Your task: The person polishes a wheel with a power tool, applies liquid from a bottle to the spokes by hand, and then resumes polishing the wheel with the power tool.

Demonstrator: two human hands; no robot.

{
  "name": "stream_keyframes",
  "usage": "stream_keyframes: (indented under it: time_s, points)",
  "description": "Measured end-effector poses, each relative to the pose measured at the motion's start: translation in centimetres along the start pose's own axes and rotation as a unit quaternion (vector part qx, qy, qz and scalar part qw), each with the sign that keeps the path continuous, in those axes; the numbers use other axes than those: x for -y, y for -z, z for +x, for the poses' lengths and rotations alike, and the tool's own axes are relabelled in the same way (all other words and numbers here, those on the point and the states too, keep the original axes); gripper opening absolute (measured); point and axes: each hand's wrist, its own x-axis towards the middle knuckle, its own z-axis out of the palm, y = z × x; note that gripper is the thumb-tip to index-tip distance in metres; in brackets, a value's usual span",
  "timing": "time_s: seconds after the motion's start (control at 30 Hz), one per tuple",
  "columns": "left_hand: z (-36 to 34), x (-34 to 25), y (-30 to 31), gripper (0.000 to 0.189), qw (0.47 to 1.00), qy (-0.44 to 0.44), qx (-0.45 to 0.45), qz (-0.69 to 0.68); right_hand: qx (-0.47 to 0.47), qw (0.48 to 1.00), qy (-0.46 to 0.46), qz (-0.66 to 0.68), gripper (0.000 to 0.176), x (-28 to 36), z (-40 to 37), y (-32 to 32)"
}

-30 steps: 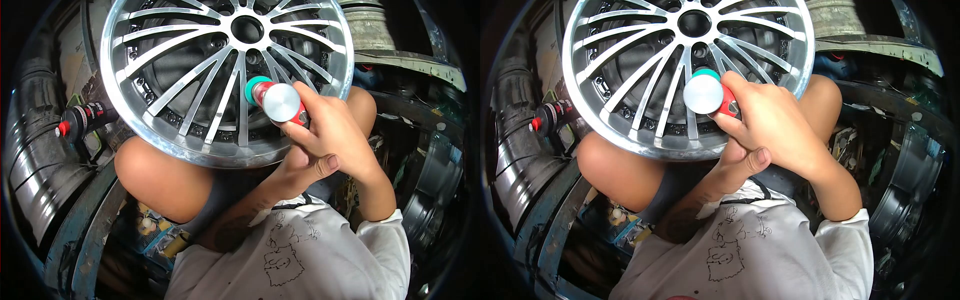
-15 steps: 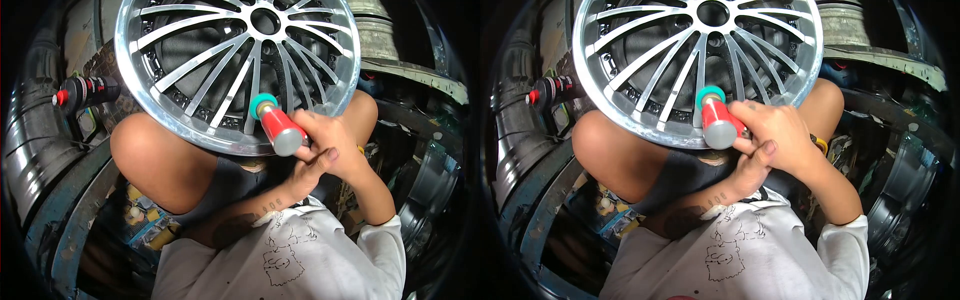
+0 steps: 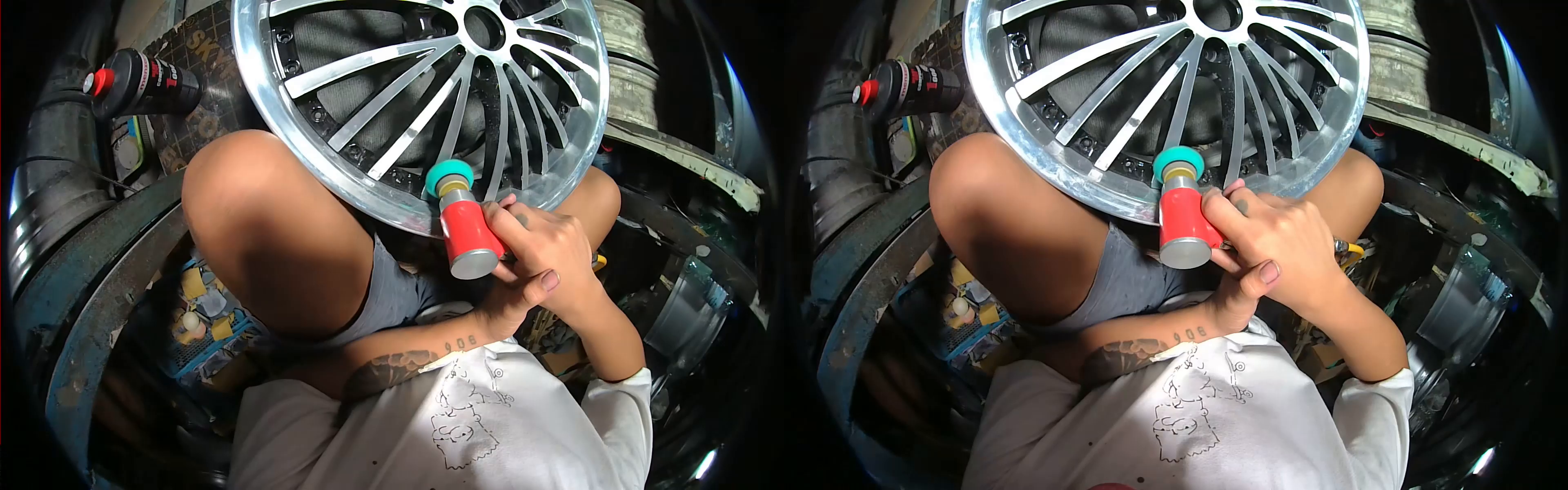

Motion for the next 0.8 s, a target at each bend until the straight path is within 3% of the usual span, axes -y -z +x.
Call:
stream_keyframes:
  time_s: [0.47, 0.57, 0.8]
  points:
    - [0.1, -0.8, 0.0, 0.097, 0.999, 0.018, 0.039, 0.002, 0.002, 0.999, 0.028, -0.021, 0.048, 0.0, 0.7, 0.1]
    - [0.2, -1.1, 0.1, 0.098, 0.998, 0.027, 0.056, 0.011, 0.027, 0.999, 0.005, -0.018, 0.049, -0.2, 0.7, 0.4]
    - [0.7, -1.6, 0.1, 0.099, 0.994, 0.05, 0.091, 0.026, -0.031, 0.998, -0.045, -0.019, 0.051, -0.1, -1.8, 1.3]
